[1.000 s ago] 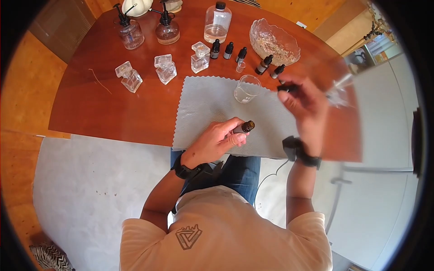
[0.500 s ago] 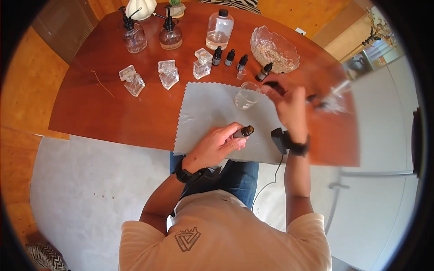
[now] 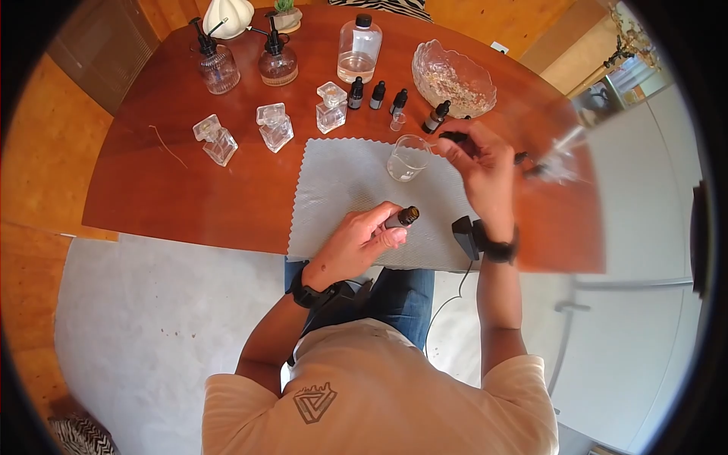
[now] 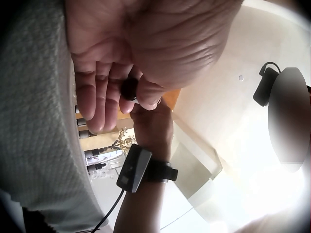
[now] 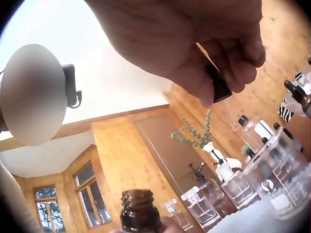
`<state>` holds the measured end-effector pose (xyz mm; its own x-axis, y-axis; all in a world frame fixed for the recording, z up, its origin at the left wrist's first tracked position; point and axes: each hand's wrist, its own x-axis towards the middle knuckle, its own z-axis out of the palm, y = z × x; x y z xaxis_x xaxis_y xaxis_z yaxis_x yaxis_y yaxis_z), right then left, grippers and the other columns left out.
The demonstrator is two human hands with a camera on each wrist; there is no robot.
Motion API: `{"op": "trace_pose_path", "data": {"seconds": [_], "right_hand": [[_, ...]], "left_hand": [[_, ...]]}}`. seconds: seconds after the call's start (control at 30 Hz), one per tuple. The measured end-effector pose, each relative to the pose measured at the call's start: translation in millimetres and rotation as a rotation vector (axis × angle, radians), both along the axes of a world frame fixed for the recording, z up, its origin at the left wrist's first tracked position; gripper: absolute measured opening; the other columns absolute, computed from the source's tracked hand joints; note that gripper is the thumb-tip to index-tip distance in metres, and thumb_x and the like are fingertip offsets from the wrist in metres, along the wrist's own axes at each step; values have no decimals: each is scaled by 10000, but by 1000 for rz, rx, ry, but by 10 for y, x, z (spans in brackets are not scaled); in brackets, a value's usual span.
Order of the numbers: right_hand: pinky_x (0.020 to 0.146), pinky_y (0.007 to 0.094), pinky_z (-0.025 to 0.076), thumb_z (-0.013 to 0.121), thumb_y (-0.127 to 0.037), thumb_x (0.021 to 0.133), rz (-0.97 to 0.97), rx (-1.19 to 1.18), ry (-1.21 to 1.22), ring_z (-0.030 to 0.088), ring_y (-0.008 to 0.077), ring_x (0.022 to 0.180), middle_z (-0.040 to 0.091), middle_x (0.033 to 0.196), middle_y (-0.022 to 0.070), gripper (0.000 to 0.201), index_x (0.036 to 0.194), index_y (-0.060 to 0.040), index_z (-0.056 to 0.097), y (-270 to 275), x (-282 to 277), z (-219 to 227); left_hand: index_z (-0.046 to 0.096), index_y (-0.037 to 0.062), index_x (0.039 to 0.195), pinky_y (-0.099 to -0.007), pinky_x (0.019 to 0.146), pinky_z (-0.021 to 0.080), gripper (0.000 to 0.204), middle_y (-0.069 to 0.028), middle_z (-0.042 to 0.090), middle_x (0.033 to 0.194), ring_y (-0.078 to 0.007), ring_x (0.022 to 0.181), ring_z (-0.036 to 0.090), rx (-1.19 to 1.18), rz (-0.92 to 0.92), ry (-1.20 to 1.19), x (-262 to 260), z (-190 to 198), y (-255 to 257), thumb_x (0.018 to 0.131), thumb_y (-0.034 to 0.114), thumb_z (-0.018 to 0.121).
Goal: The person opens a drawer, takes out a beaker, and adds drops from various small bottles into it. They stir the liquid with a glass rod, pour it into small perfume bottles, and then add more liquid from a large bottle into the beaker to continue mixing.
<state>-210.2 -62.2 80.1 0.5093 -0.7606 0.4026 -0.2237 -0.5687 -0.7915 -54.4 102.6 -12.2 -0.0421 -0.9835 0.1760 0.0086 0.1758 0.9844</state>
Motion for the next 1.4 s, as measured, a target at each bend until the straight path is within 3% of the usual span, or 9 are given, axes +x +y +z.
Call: {"op": "trace_pose_path", "data": {"seconds": [0.13, 0.23, 0.37, 0.5, 0.63, 0.9, 1.1, 1.33, 1.4], "right_hand": [[666, 220, 491, 763, -33, 923, -65, -50, -260, 623, 71, 749, 710, 848, 20, 154, 1057, 27, 719, 172, -27, 387], [660, 238, 500, 770, -53, 913, -171, -245, -383, 641, 85, 737, 710, 839, 35, 146, 1032, 19, 725, 262, 57, 345], [638, 269, 496, 792, -92, 876, -47, -232, 160, 628, 128, 676, 704, 821, 64, 154, 984, 5, 738, 30, 78, -50], [636, 235, 465, 788, -71, 894, -57, 121, -171, 568, 63, 692, 695, 800, 18, 168, 1028, 12, 729, 141, -45, -8], [622, 205, 429, 813, -79, 886, 99, 292, -153, 537, 35, 693, 696, 842, -11, 199, 1043, 11, 729, 343, -198, 81], [579, 225, 387, 803, -31, 865, 210, 260, 36, 481, 32, 656, 664, 815, -7, 165, 997, -1, 708, 481, -255, 44], [579, 279, 412, 783, -10, 858, 363, 227, 105, 502, 111, 632, 641, 785, 62, 146, 976, 5, 699, 557, -155, -50], [592, 272, 428, 832, -151, 873, 210, 229, 299, 520, 82, 657, 647, 763, 44, 232, 977, 21, 717, 575, -212, -96], [586, 273, 424, 836, -186, 879, 256, 187, 92, 510, 88, 637, 636, 727, 45, 256, 970, 21, 715, 615, -179, -76]], "left_hand": [[605, -30, 1201, -293, 806, 544, 290, -91, 700, 938, -136, 846, 658, 24, -6, -48, 17, 28, 3, 1058, 223, 599], [607, -30, 1194, -295, 804, 544, 288, -88, 701, 939, -134, 849, 660, 25, 5, -32, 13, 57, -6, 1058, 224, 598], [608, -31, 1183, -299, 805, 544, 282, -82, 700, 942, -131, 854, 662, 51, 28, -12, -12, 39, 1, 1059, 223, 596], [605, -28, 1186, -303, 813, 545, 280, -74, 693, 945, -131, 861, 661, 71, 29, -27, -10, 37, 35, 1062, 224, 593], [600, -22, 1193, -303, 818, 547, 269, -69, 685, 946, -131, 865, 658, 36, 33, -1, -23, 19, -14, 1065, 214, 589], [598, -23, 1199, -300, 818, 547, 254, -69, 683, 949, -127, 873, 658, 48, 43, -16, -26, 33, 1, 1065, 192, 589], [602, -27, 1228, -298, 814, 547, 285, -69, 687, 949, -126, 870, 662, 41, 41, -60, -18, 23, -6, 1057, 201, 610], [610, -22, 1241, -296, 807, 548, 295, -65, 690, 939, -128, 851, 664, 35, 57, -72, -23, 4, 2, 1054, 206, 618], [611, -19, 1238, -296, 804, 548, 291, -66, 690, 935, -130, 847, 666, 28, 67, -52, -29, 3, 1, 1053, 205, 619]]}}
